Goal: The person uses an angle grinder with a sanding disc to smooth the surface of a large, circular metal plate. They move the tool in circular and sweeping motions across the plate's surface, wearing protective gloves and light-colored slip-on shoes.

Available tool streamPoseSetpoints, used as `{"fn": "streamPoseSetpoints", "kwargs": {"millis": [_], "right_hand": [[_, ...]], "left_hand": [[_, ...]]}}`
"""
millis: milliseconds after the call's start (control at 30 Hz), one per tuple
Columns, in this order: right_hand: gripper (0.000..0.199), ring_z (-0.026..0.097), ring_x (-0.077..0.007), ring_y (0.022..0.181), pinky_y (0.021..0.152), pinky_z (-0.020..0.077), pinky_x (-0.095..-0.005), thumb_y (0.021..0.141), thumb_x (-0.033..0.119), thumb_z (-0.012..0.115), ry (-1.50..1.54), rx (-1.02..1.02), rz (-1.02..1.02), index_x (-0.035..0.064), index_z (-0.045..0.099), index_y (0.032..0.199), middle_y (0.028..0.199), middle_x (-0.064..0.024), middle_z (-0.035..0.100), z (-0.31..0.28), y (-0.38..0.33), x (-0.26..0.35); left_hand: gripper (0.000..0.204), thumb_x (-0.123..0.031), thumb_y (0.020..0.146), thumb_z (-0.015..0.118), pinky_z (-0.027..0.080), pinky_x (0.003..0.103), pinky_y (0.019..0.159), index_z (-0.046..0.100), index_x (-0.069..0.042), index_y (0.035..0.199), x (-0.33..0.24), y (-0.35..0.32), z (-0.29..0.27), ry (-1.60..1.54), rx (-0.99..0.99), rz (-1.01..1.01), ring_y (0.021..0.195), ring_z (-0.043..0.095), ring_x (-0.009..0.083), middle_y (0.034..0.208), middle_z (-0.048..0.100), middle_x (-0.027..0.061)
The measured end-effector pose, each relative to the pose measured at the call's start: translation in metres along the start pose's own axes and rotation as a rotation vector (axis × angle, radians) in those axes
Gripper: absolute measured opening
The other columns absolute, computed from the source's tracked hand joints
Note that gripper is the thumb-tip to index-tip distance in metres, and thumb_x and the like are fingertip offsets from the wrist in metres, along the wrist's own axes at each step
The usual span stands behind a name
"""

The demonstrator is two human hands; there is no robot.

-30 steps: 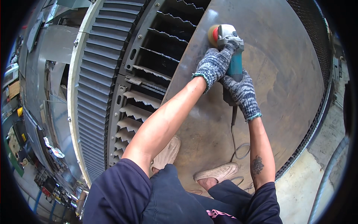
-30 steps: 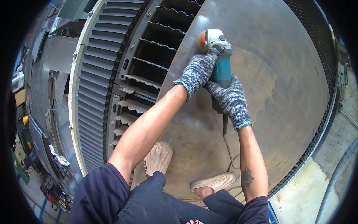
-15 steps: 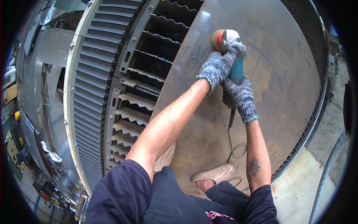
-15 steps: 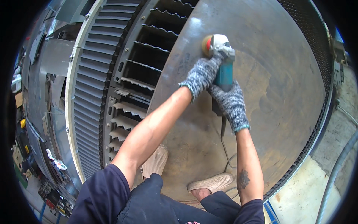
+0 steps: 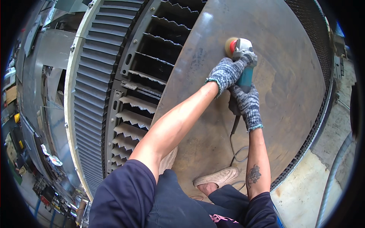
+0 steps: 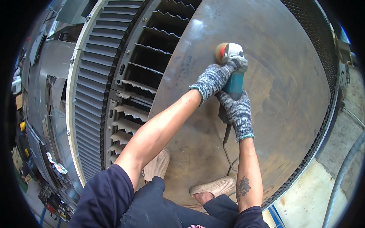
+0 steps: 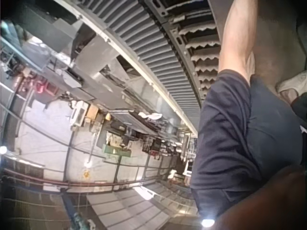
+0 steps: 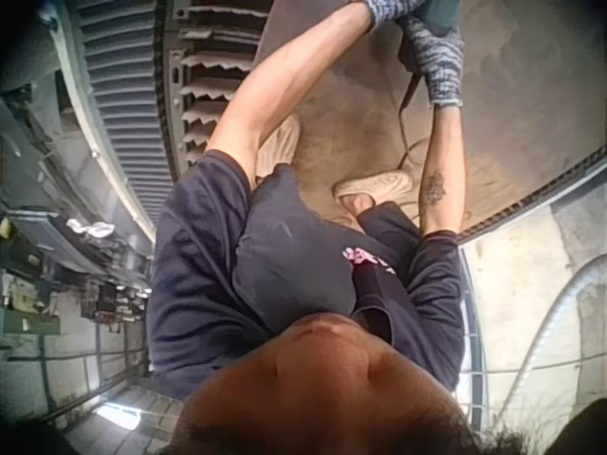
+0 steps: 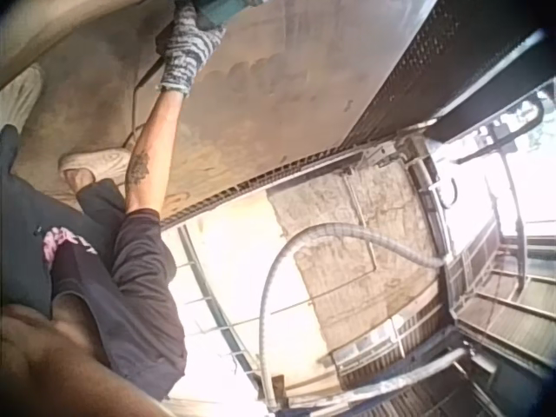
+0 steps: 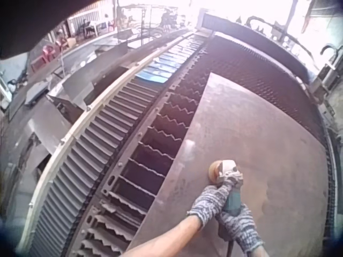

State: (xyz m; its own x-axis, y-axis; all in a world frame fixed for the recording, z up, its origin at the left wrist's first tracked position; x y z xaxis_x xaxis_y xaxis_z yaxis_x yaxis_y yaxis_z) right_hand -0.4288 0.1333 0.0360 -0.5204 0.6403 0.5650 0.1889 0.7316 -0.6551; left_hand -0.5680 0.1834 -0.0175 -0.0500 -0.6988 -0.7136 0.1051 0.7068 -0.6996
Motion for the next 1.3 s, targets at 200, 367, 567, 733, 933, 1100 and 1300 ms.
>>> {"fn": "streamPoseSetpoints", "kwargs": {"millis": [200, 367, 567, 733, 933, 1100, 1300], "right_hand": [[0.045, 0.069, -0.0163, 0.071, 0.066, 0.0569, -0.0333, 0.083, 0.028, 0.085, -0.127, 0.091, -0.062, 0.0032, 0.063, 0.112, 0.082, -0.0081, 0.071, 0.002, 0.004, -0.008], [0.063, 0.071, -0.0196, 0.081, 0.076, 0.0585, -0.0350, 0.077, 0.036, 0.090, -0.086, 0.089, -0.028, -0.0007, 0.061, 0.120, 0.095, -0.0122, 0.074, 0.009, -0.013, -0.025], [0.062, 0.072, -0.0196, 0.080, 0.073, 0.0582, -0.0358, 0.076, 0.038, 0.091, -0.071, 0.113, 0.002, -0.0001, 0.064, 0.117, 0.093, -0.0129, 0.074, 0.035, 0.006, 0.017], [0.069, 0.073, -0.0220, 0.085, 0.078, 0.0582, -0.0371, 0.076, 0.040, 0.090, -0.182, 0.091, -0.054, -0.0007, 0.062, 0.124, 0.098, -0.0141, 0.075, 0.032, -0.010, 0.001], [0.058, 0.073, -0.0205, 0.085, 0.077, 0.0584, -0.0359, 0.079, 0.027, 0.089, 0.086, 0.016, 0.108, -0.0007, 0.062, 0.122, 0.099, -0.0132, 0.075, 0.003, -0.028, -0.043], [0.057, 0.068, -0.0170, 0.079, 0.075, 0.0562, -0.0341, 0.079, 0.028, 0.089, -0.029, 0.087, 0.026, 0.0005, 0.061, 0.120, 0.093, -0.0099, 0.073, 0.010, -0.027, -0.044], [0.055, 0.068, -0.0193, 0.094, 0.086, 0.0556, -0.0367, 0.080, 0.022, 0.088, -0.354, 0.067, 0.021, 0.0019, 0.061, 0.123, 0.105, -0.0080, 0.074, 0.031, -0.076, -0.056]], "left_hand": [[0.100, -0.083, 0.087, 0.052, 0.055, 0.044, 0.094, 0.070, 0.010, 0.118, 0.012, -0.023, -0.007, -0.057, -0.090, -0.043, 0.105, 0.073, 0.0368, 0.106, 0.075, 0.0261], [0.093, -0.081, 0.086, 0.057, 0.054, 0.041, 0.095, 0.073, 0.004, 0.120, 0.025, -0.035, -0.009, -0.031, 0.080, 0.003, 0.104, 0.072, 0.0325, 0.107, 0.075, 0.0237], [0.098, -0.083, 0.084, 0.054, 0.057, 0.042, 0.090, 0.073, 0.010, 0.108, 0.013, 0.000, -0.041, -0.063, -0.080, 0.031, 0.097, 0.076, 0.0357, 0.094, 0.075, 0.0275], [0.087, -0.076, 0.091, 0.058, 0.057, 0.038, 0.085, 0.074, 0.007, 0.113, 0.030, -0.024, -0.039, -0.036, -0.106, 0.045, 0.092, 0.074, 0.0263, 0.095, 0.076, 0.0199], [0.096, -0.083, 0.089, 0.049, 0.053, 0.044, 0.095, 0.073, 0.006, 0.113, 0.024, -0.038, 0.015, 0.141, -0.004, -0.007, 0.103, 0.073, 0.0366, 0.103, 0.075, 0.0264], [0.095, -0.084, 0.088, 0.051, 0.056, 0.042, 0.087, 0.073, 0.006, 0.110, 0.036, -0.051, 0.001, -0.002, -0.018, -0.003, 0.095, 0.075, 0.0362, 0.093, 0.076, 0.0225], [0.082, -0.070, 0.093, 0.060, 0.055, 0.040, 0.090, 0.070, 0.006, 0.120, 0.076, -0.099, -0.011, -0.075, -0.004, -0.043, 0.098, 0.072, 0.0283, 0.102, 0.076, 0.0212]]}}
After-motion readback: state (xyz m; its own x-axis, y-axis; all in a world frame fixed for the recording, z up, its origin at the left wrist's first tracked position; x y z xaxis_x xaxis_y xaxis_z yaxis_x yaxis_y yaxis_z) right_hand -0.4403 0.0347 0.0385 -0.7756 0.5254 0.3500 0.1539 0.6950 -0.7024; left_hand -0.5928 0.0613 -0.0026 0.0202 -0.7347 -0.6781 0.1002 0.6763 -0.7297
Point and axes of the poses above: each hand's wrist, its own y-axis towards the middle knuckle, its own z-axis out of the palm, x = y × z, the point moved 3 cm from there along y, towards the middle knuckle
